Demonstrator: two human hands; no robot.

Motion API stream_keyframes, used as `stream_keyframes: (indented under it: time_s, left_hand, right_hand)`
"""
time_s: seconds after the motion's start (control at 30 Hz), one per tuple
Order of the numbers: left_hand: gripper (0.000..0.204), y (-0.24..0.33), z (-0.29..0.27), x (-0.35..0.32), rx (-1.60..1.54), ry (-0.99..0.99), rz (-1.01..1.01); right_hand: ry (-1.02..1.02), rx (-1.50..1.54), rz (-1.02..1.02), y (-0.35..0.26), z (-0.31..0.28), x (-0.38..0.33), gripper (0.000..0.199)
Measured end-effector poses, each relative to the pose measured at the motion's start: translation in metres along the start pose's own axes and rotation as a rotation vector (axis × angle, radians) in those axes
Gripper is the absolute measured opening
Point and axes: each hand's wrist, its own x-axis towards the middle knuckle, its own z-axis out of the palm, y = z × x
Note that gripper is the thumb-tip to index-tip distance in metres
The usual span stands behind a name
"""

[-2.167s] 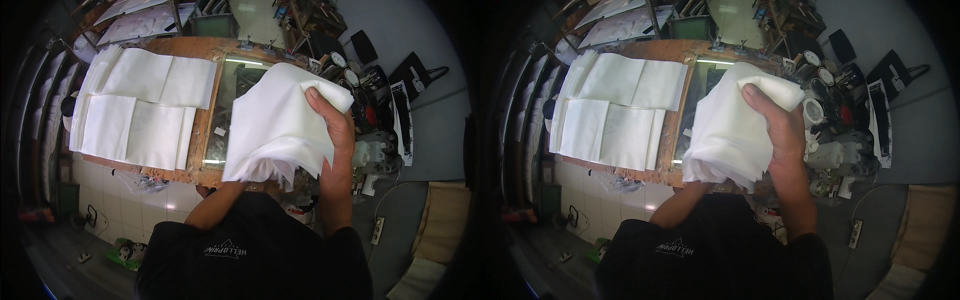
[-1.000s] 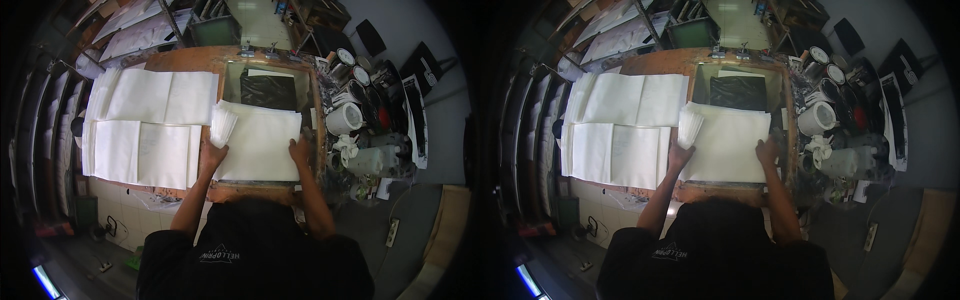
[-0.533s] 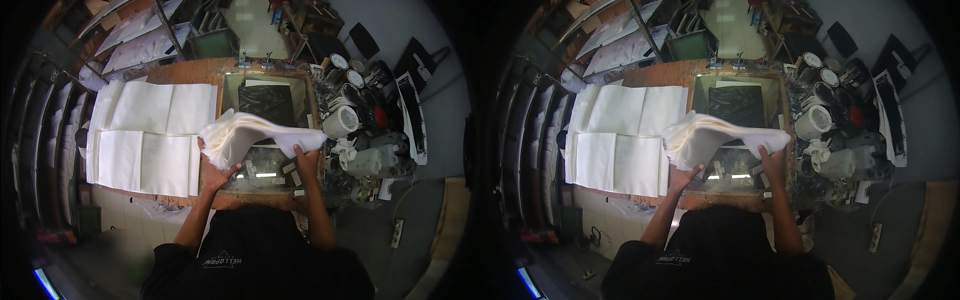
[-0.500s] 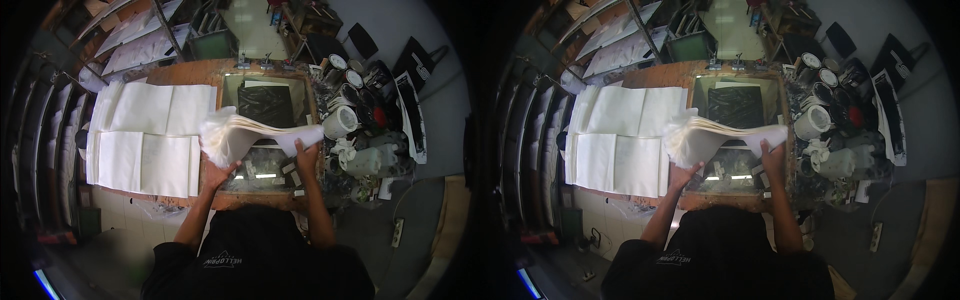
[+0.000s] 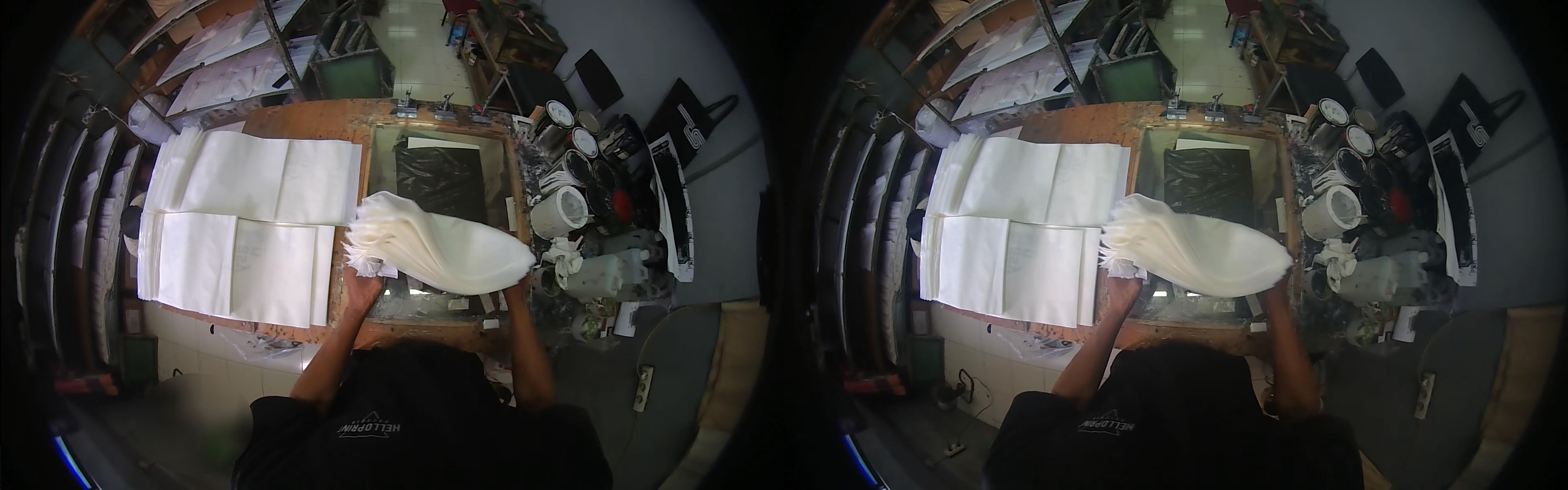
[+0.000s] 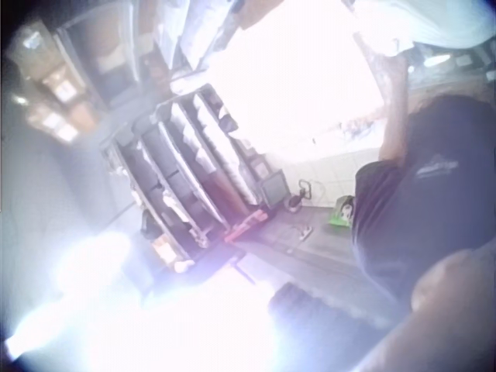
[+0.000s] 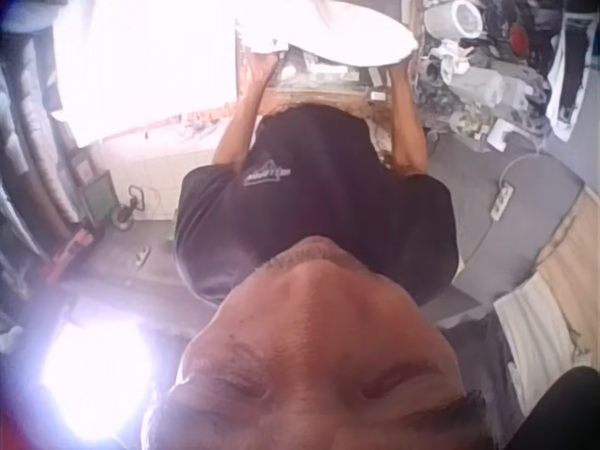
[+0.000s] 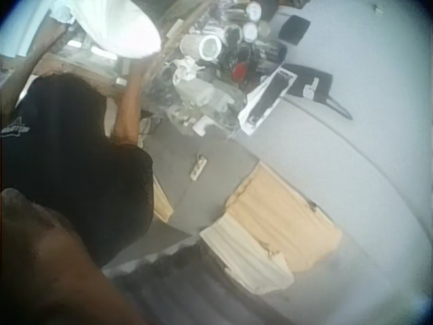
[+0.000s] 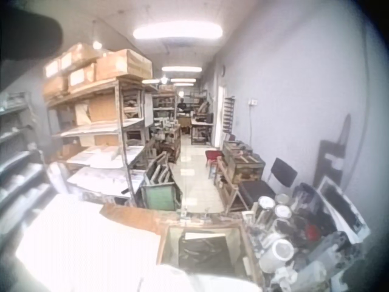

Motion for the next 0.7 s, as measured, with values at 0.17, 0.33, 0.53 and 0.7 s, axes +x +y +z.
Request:
stream_keyframes:
  time_s: [0.17,0.33,0.53,0.7]
  left_hand:
    - [0.048,-0.052,-0.004,0.0,-0.212,-0.272,0.045]
    - [0.05,-0.014,-0.056,-0.024,-0.212,-0.604,-0.157]
    - [0.058,0.039,-0.149,0.013,-0.556,0.505,0.035]
    - [0.063,0.061,-0.096,0.054,-0.279,1.155,0.174]
  right_hand:
    - [-0.136,-0.534,-0.486,-0.129,0.025,0.091,0.048]
    - [-0.287,-0.666,-0.71,-0.261,0.051,0.134,0.047]
    - [-0.292,-0.68,-0.774,-0.308,0.067,0.154,0.04]
    - [-0.123,-0.647,-0.834,-0.345,0.101,0.159,0.027]
